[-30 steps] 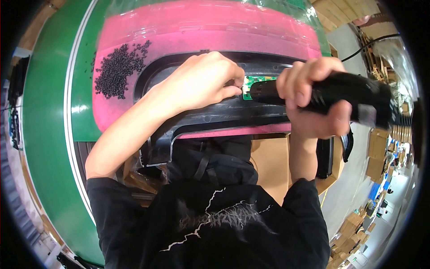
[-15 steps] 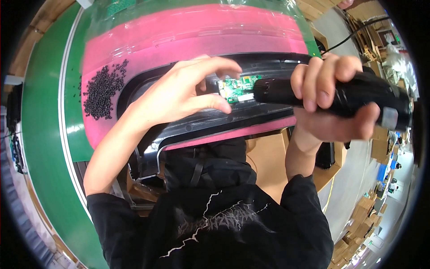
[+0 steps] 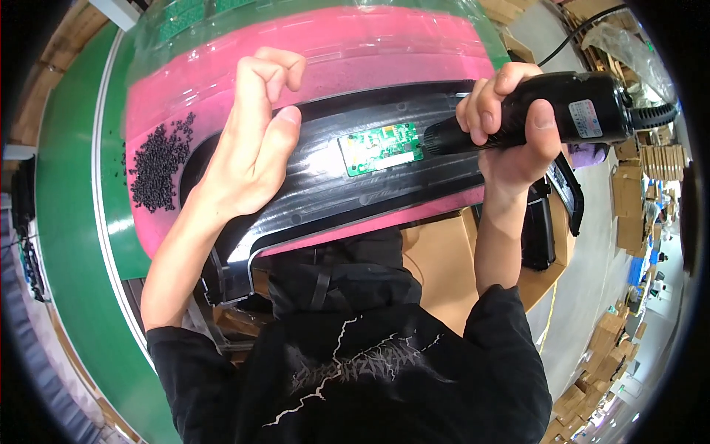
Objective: Installing circuit boards into plastic housings and securing them with screws using an electric screwdriver.
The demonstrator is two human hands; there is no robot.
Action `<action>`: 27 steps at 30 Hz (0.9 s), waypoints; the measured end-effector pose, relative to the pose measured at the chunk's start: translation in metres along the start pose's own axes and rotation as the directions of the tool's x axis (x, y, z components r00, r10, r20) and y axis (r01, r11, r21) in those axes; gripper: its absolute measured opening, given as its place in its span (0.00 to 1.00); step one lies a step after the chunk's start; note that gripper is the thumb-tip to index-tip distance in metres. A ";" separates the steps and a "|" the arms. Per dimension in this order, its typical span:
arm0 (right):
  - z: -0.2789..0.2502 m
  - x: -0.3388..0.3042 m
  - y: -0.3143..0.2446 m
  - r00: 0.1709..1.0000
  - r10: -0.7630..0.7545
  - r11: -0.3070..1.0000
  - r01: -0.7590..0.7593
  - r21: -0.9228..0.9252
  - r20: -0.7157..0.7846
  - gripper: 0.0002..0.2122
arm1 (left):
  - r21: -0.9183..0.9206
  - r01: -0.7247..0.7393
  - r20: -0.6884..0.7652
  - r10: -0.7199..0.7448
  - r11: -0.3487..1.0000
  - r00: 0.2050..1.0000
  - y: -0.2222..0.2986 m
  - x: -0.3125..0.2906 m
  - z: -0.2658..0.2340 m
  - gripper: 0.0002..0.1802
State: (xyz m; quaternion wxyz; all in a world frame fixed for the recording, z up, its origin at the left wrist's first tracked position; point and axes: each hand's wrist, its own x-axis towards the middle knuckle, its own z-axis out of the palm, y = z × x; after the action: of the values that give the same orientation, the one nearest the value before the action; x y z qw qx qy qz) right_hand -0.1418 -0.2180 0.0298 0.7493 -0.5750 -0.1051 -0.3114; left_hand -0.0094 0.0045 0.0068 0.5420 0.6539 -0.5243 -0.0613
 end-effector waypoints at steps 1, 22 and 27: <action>0.002 0.000 0.000 1.000 0.009 1.000 -0.009 0.010 -0.002 0.11 | 0.047 0.028 -0.019 -0.027 0.998 0.999 0.000 0.000 0.000 0.10; -0.022 0.032 0.002 0.808 0.387 0.905 -0.241 0.349 -0.444 0.08 | 0.778 0.061 0.248 -0.395 0.626 0.885 0.007 -0.009 -0.040 0.15; -0.025 0.027 -0.011 0.794 0.437 0.879 -0.278 0.387 -0.422 0.07 | 0.751 -0.018 0.338 -0.361 0.661 0.869 0.008 -0.011 -0.038 0.10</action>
State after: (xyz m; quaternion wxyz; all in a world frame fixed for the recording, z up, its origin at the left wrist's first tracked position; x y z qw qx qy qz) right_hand -0.1325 -0.2523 0.0448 0.8755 -0.3618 0.1567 -0.2795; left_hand 0.0058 0.0387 0.0230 0.0853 0.8290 -0.5504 -0.0515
